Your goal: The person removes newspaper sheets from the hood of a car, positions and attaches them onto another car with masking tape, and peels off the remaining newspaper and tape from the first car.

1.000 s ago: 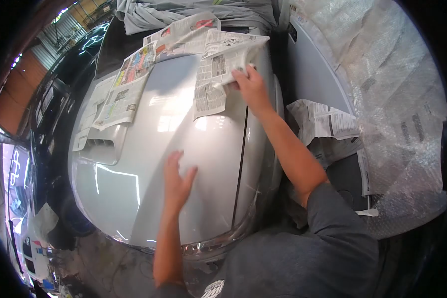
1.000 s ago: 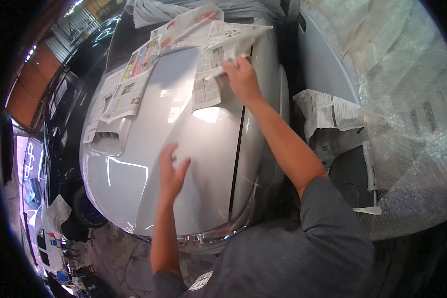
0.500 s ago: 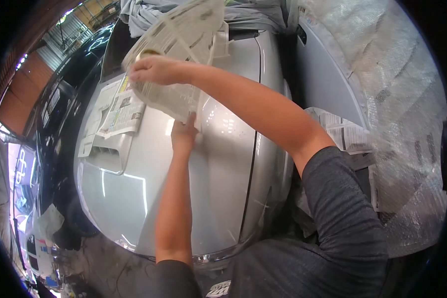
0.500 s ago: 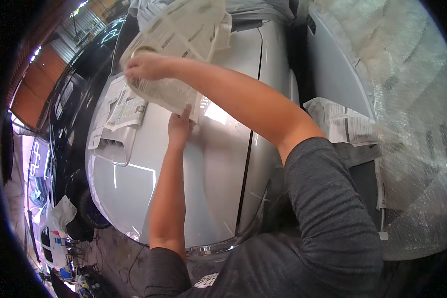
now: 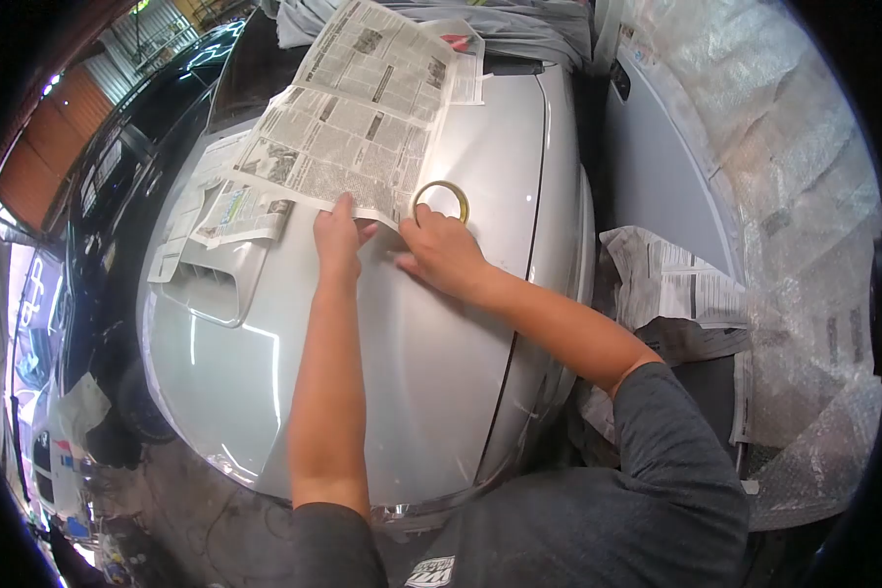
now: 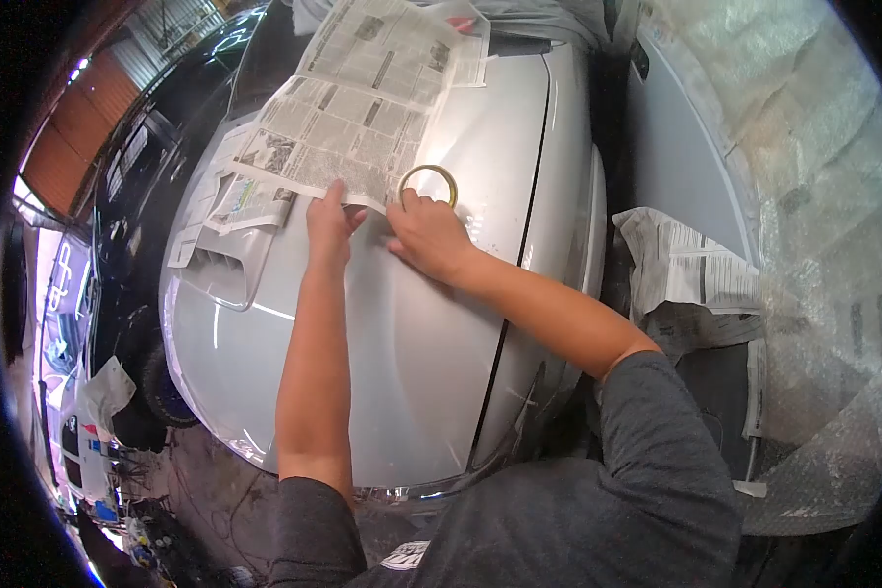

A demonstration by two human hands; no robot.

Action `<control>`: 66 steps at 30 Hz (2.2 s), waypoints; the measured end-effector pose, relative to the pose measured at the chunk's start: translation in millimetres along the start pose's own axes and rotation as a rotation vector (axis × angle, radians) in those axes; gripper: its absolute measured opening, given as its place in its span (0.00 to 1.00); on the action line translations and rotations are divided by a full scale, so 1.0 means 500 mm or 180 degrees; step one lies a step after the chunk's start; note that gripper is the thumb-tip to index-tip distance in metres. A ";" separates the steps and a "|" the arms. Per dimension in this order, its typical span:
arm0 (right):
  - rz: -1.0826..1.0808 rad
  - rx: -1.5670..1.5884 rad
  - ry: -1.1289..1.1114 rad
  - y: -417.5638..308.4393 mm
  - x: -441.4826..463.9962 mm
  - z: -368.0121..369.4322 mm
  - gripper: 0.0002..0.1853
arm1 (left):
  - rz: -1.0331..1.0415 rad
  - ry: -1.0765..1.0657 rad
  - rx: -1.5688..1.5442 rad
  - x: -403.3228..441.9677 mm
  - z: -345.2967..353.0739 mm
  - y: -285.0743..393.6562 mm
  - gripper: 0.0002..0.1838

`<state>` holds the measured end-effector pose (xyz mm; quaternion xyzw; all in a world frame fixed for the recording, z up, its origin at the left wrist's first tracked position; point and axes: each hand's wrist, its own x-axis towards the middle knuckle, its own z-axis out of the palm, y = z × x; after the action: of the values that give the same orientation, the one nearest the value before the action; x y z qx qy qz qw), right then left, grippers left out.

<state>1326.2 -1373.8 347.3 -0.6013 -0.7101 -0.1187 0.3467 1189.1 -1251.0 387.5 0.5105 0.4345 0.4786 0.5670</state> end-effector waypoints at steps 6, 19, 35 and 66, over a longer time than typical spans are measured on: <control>-0.0142 -0.0266 0.0070 0.034 0.019 0.029 0.08 | -0.0100 -0.0076 -0.0227 -0.008 0.007 0.014 0.18; 0.0108 -0.1284 0.0304 0.232 0.395 -0.284 0.12 | 0.0400 -0.0843 0.0614 -0.137 0.012 0.082 0.22; 0.0842 -0.1630 0.1450 0.555 0.615 -0.427 0.16 | -0.0744 -0.0033 0.1026 -0.664 -0.366 -0.072 0.17; -0.1153 -0.6390 0.1847 1.141 0.784 -1.158 0.10 | -0.0882 -0.0160 0.1523 -0.663 -0.319 -0.099 0.16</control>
<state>2048.3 -1268.5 878.3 -0.4458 -0.2557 -0.8397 -0.1755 982.9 -1553.3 323.7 0.5772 0.5867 0.2675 0.5010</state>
